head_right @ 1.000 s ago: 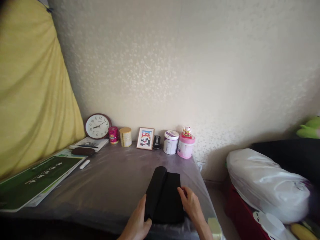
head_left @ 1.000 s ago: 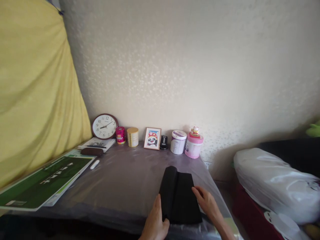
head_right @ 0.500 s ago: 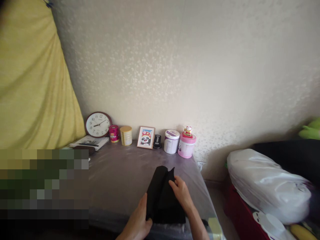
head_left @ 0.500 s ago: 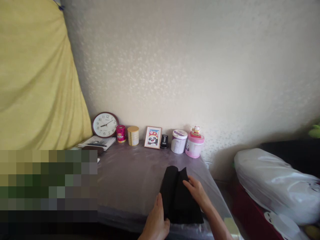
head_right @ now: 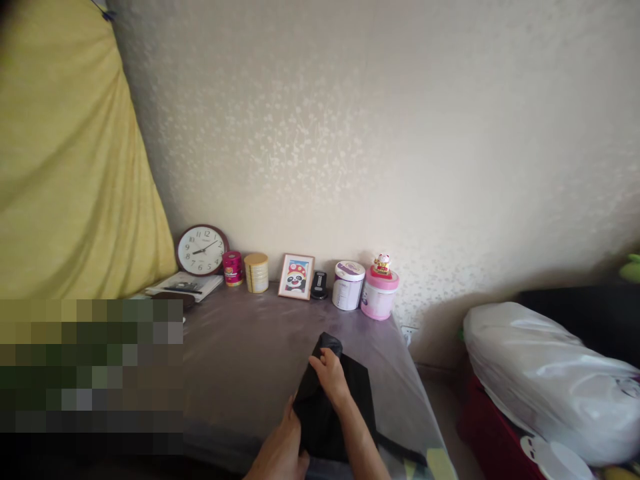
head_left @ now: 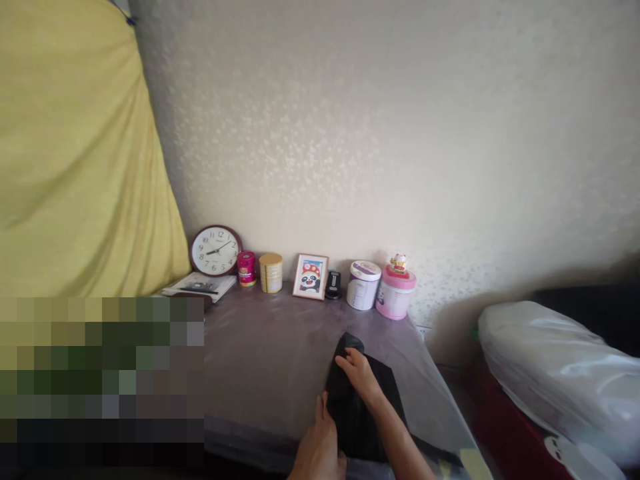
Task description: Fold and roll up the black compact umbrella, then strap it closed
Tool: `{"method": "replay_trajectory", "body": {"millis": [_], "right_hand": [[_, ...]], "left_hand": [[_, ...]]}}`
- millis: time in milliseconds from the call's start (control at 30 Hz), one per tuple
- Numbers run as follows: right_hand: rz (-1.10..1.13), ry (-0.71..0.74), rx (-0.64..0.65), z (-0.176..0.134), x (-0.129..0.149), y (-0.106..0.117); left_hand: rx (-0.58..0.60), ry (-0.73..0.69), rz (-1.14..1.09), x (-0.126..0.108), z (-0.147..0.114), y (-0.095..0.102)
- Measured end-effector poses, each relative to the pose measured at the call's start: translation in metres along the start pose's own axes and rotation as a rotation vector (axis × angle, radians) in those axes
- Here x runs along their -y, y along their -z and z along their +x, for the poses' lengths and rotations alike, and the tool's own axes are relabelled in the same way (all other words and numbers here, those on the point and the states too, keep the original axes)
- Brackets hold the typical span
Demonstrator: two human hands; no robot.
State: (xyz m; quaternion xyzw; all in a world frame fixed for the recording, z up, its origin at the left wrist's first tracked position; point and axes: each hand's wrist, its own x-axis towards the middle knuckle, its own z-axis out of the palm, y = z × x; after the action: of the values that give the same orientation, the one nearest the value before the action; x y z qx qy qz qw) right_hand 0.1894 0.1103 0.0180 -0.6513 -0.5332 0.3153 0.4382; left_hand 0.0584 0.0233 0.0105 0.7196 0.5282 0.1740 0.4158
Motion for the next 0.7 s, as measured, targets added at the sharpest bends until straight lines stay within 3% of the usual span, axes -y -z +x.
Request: {"method": "replay_trajectory", "body": {"millis": [133, 367, 500, 600, 700], "right_hand": [[-0.085, -0.065, 0.087, 0.001, 0.000, -0.003], [0.013, -0.159, 0.233, 0.001, 0.007, -0.006], [0.002, -0.096, 0.295, 0.000, 0.006, -0.008], [-0.066, -0.017, 0.313, -0.003, 0.008, -0.010], [-0.147, 0.090, 0.321, -0.007, 0.013, -0.009]], "left_hand": [[-0.012, 0.012, 0.184, -0.001, -0.002, 0.003], [0.025, -0.048, 0.393, 0.018, -0.008, 0.006], [-0.133, -0.093, 0.523, 0.016, -0.016, 0.011], [-0.273, -0.247, 0.525, 0.012, -0.013, 0.010], [-0.292, -0.400, 0.501, 0.018, -0.001, 0.000]]}}
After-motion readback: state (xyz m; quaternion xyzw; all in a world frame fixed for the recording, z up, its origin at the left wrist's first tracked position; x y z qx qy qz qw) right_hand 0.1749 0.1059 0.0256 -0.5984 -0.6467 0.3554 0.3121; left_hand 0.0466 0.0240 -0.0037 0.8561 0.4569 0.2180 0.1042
